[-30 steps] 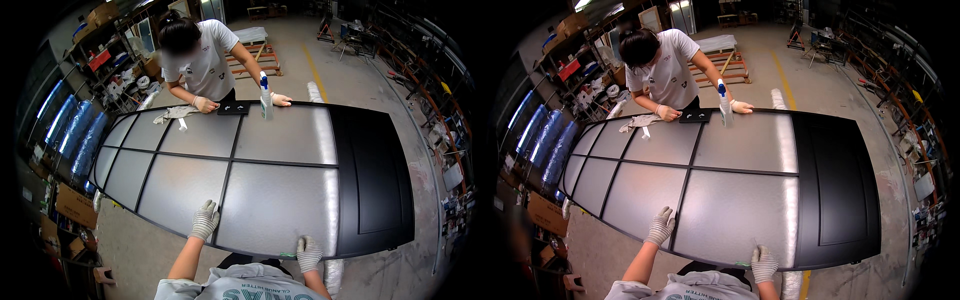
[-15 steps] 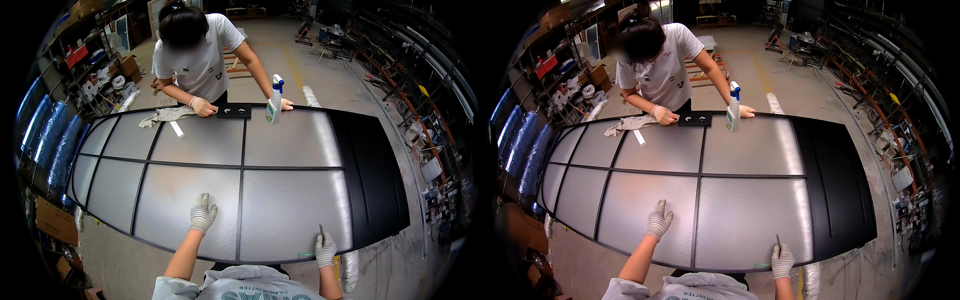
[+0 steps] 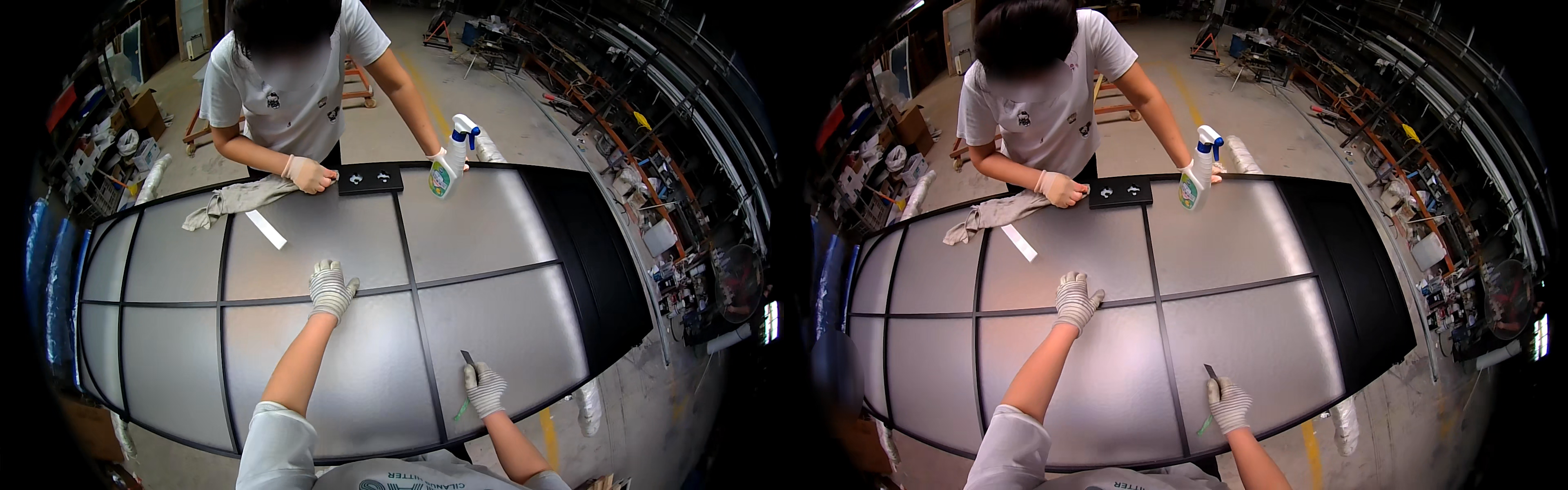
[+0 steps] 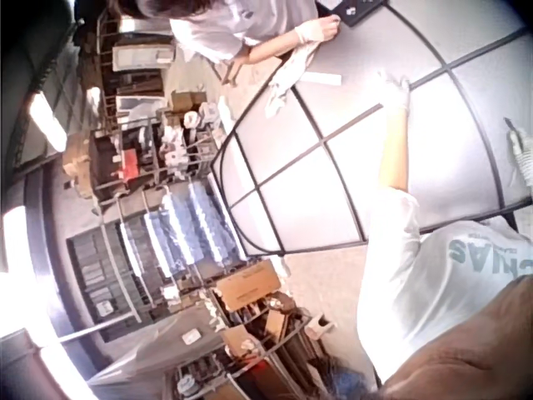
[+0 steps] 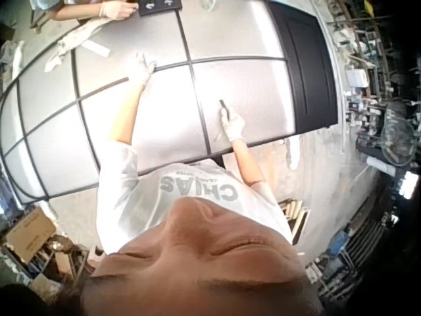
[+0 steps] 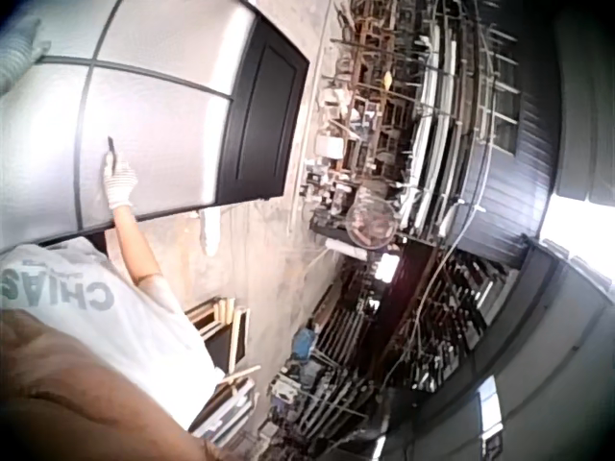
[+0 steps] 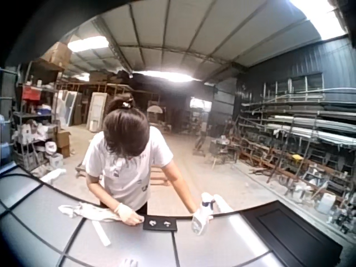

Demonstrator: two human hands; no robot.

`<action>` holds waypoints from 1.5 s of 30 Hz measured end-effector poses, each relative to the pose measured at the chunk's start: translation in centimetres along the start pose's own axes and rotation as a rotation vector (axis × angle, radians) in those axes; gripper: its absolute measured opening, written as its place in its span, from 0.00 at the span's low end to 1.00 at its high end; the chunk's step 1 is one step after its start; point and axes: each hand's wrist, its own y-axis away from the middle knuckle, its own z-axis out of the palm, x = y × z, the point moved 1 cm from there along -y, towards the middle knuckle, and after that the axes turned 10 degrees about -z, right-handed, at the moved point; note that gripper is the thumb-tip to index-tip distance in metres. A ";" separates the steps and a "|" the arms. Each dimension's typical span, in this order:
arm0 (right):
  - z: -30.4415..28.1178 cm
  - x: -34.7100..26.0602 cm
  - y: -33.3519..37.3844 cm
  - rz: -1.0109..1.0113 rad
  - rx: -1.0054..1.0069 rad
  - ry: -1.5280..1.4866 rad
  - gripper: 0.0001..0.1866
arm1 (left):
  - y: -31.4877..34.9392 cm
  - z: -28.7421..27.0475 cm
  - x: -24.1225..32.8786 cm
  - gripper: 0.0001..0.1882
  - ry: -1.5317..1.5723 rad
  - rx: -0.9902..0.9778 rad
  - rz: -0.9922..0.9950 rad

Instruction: The person uses a utility knife to trim protective film from a large black door panel. They then use a pneumatic air gun to blow dust off the surface. Finally, they apply a white strip of tape to the door's handle area.

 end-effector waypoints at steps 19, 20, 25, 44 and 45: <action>2.1 -0.4 -4.4 -0.258 0.023 -0.032 0.06 | -21.0 0.7 4.9 0.42 0.069 0.227 -0.432; 2.0 -0.3 -3.7 -0.247 0.028 -0.032 0.06 | -21.1 1.1 4.9 0.42 0.048 0.214 -0.423; 1.7 -0.2 -4.1 -0.266 0.026 -0.068 0.06 | -24.0 2.5 2.6 0.36 -0.028 0.157 -0.175; 1.6 -0.7 -4.2 -0.226 0.062 -0.093 0.06 | -23.6 5.0 2.2 0.14 -0.291 0.179 -0.092; 1.7 -0.6 -4.1 -0.219 0.053 -0.113 0.06 | -22.5 5.0 1.8 0.14 -0.271 0.317 -0.003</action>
